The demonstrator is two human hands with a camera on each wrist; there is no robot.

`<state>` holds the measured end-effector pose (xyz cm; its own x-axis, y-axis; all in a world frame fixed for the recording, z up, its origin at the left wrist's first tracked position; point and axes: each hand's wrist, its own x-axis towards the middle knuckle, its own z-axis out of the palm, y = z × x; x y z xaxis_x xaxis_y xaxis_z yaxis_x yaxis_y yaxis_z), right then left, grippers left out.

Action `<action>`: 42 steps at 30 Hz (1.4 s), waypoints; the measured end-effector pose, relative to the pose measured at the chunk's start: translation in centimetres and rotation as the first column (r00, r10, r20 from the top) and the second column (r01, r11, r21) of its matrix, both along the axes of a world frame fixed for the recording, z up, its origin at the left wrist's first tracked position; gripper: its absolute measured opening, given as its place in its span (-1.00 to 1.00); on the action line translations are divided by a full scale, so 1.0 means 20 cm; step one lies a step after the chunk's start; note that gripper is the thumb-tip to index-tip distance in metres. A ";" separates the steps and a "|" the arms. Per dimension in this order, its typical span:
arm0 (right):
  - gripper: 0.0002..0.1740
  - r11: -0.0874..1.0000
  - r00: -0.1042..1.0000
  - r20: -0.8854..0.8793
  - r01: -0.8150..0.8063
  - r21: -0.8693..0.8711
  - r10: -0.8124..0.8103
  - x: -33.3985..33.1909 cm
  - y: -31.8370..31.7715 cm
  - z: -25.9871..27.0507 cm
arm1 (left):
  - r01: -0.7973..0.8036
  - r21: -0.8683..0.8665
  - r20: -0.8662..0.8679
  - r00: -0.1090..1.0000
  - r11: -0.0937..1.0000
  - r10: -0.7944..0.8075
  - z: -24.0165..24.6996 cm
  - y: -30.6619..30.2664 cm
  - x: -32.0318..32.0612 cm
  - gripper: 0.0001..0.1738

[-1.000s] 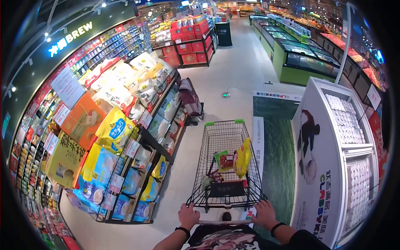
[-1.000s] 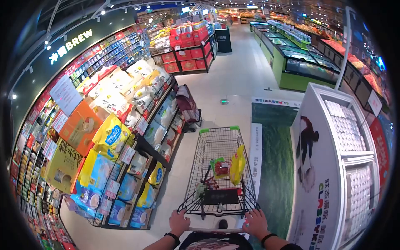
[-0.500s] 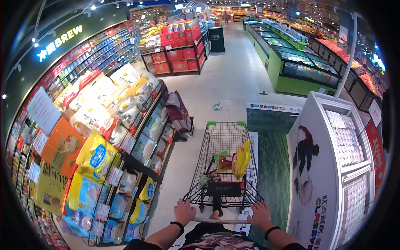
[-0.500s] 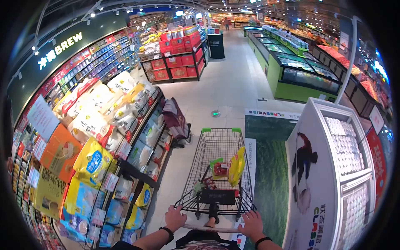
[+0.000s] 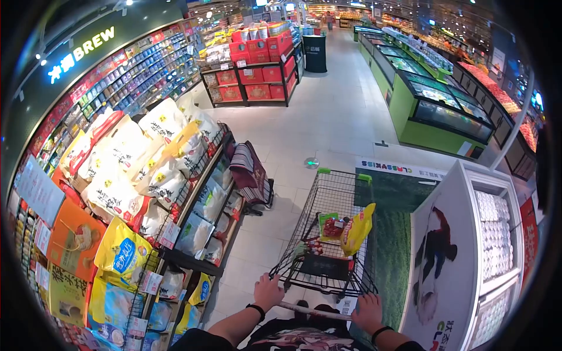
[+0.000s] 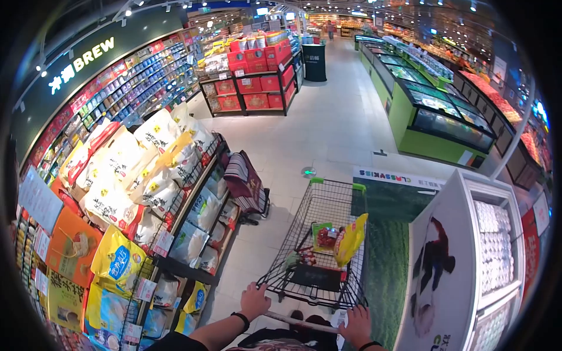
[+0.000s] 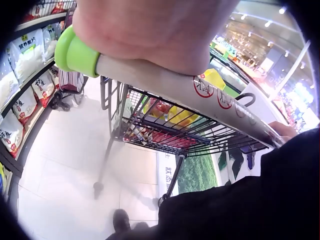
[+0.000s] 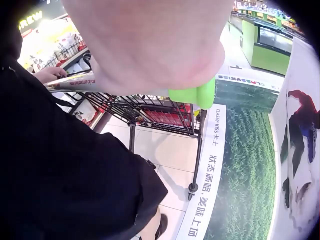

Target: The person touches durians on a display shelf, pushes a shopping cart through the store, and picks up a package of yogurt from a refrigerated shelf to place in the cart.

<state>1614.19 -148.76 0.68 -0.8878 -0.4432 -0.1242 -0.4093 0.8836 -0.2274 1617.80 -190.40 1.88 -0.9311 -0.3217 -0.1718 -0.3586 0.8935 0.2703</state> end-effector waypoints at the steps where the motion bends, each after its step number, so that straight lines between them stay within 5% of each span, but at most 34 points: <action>1: -0.21 1.000 1.000 0.010 0.012 -0.012 -0.012 -0.08 -0.01 0.01 | 0.007 -0.007 0.010 1.000 1.000 -0.007 0.00 0.00 -0.08 -0.38; 23: -0.18 0.993 0.992 -0.051 -0.114 0.031 0.115 -2.02 -0.06 -0.09 | -0.076 0.014 -0.044 0.996 0.997 0.076 0.00 -0.08 -1.81 -0.43; 35: -0.19 0.987 0.993 -0.019 -0.115 -0.109 0.113 -2.90 -0.27 -0.02 | -0.195 0.077 -0.006 0.981 0.978 0.196 0.04 -0.22 -2.58 -0.40; 37: -0.40 0.963 0.971 -0.021 -0.235 0.132 0.240 -3.03 -0.37 0.10 | -0.174 0.037 -0.030 0.984 0.984 0.175 0.01 -0.28 -2.71 -0.42; 40: -0.21 0.951 0.971 0.192 -0.187 0.248 0.141 -3.25 -0.42 0.05 | -0.182 0.039 -0.031 0.983 0.982 0.184 0.02 -0.36 -2.91 -0.40; 42: -0.20 0.954 0.970 0.169 -0.207 0.216 0.173 -3.37 -0.42 0.04 | -0.188 0.060 -0.001 0.982 0.980 0.188 0.03 -0.40 -3.05 -0.37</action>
<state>1546.76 -157.25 1.57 -0.7542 -0.5460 -0.3649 -0.5523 0.8279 -0.0973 1556.76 -198.41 2.53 -0.8562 -0.4805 -0.1898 -0.5166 0.7926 0.3240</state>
